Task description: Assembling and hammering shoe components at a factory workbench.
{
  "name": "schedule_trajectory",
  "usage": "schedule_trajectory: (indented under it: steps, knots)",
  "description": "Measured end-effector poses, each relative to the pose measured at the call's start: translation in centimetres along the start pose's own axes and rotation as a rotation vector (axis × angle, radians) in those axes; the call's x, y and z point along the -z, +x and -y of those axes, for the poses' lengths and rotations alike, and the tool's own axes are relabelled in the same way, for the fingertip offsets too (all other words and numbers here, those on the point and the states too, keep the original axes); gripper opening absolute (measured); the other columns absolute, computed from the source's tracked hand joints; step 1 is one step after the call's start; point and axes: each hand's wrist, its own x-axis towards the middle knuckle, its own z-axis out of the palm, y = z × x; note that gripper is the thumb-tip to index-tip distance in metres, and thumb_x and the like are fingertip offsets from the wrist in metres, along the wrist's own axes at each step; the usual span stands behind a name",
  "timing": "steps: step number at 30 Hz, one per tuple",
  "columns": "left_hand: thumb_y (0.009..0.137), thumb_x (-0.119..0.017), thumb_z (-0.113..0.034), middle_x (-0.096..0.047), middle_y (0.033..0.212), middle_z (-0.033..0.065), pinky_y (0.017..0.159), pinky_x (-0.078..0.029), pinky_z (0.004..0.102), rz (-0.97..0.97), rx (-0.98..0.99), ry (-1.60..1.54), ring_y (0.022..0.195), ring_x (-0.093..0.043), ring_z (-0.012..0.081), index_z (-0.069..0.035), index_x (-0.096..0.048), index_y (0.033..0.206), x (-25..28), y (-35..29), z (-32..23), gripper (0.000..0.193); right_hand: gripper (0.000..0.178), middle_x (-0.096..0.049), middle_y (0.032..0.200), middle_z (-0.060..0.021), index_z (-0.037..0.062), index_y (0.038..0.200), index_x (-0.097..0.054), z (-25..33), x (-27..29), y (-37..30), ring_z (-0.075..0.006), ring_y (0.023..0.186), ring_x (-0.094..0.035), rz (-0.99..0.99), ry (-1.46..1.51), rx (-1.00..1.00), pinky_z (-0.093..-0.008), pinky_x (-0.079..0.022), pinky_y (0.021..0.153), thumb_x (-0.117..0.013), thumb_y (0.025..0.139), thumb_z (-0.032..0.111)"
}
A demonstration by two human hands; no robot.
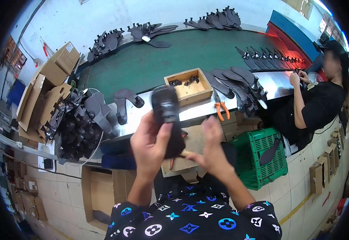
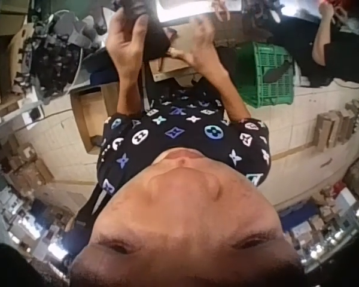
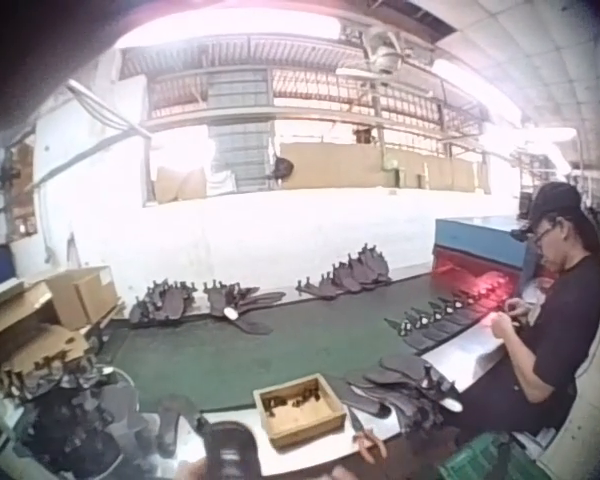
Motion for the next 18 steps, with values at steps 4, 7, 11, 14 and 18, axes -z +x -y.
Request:
schedule_trajectory:
  steps: [4, 7, 11, 14, 18]
  knots:
    - [0.096, -0.058, 0.000, -0.058, 0.120, 0.0108, 0.093, -0.047, 0.0256, -0.103, 0.237, -0.304, 0.109, -0.058, 0.0150, 0.008, -0.039, 0.138, 2.0, -3.1, 1.4, 0.047, 0.058, -0.063, 0.107, -0.0197, 0.0050, 0.125, -0.055, 0.6, 0.0, -8.7, -0.0339, 0.085, -0.068, 0.422, 0.080, -0.350, -0.0405, -0.056, 0.068, -0.076, 0.081, 0.038]
    - [0.093, -0.060, 0.000, -0.052, 0.127, 0.0160, 0.097, -0.045, 0.0310, -0.025, 0.363, -0.064, 0.114, -0.055, 0.0231, 0.010, -0.033, 0.141, 0.6, -4.9, 6.4, 0.056, 0.038, -0.069, 0.081, -0.0189, 0.0040, 0.110, -0.062, -1.4, 2.4, -11.6, -0.0352, 0.072, -0.069, 0.417, 0.064, -0.576, -0.0406, -0.055, 0.062, -0.077, 0.081, 0.023]
    - [0.084, -0.070, -0.013, -0.034, 0.141, 0.0291, 0.109, -0.027, 0.0498, 0.161, 0.037, 0.824, 0.133, -0.029, 0.0436, 0.006, -0.037, 0.141, 0.5, -6.6, 13.1, 0.069, 0.023, -0.063, 0.065, -0.0154, -0.0004, 0.097, -0.065, -3.4, 5.7, -15.6, -0.0144, 0.057, -0.063, 0.198, 0.196, -0.788, -0.0286, -0.046, 0.053, -0.075, 0.084, 0.016]
    - [0.084, -0.069, -0.014, -0.041, 0.142, 0.0193, 0.106, -0.032, 0.0478, 0.235, -0.079, 0.867, 0.130, -0.038, 0.0391, -0.005, -0.050, 0.135, -0.8, -2.6, 11.9, 0.055, 0.014, -0.056, 0.058, -0.0081, 0.0005, 0.093, -0.068, -3.2, 7.5, -18.0, -0.0108, 0.050, -0.053, 0.106, 0.123, -0.897, -0.0272, -0.040, 0.049, -0.071, 0.088, 0.013]
    - [0.089, -0.061, -0.010, -0.065, 0.103, 0.0206, 0.085, -0.049, 0.0431, 0.226, -0.328, 0.750, 0.097, -0.061, 0.0380, 0.001, -0.064, 0.105, -3.8, 9.4, 17.1, 0.020, 0.013, -0.050, 0.060, 0.0054, -0.0002, 0.095, -0.071, -0.5, 7.4, -17.6, -0.0026, 0.054, -0.040, -0.182, 0.375, -1.059, -0.0238, -0.031, 0.050, -0.067, 0.091, 0.011]
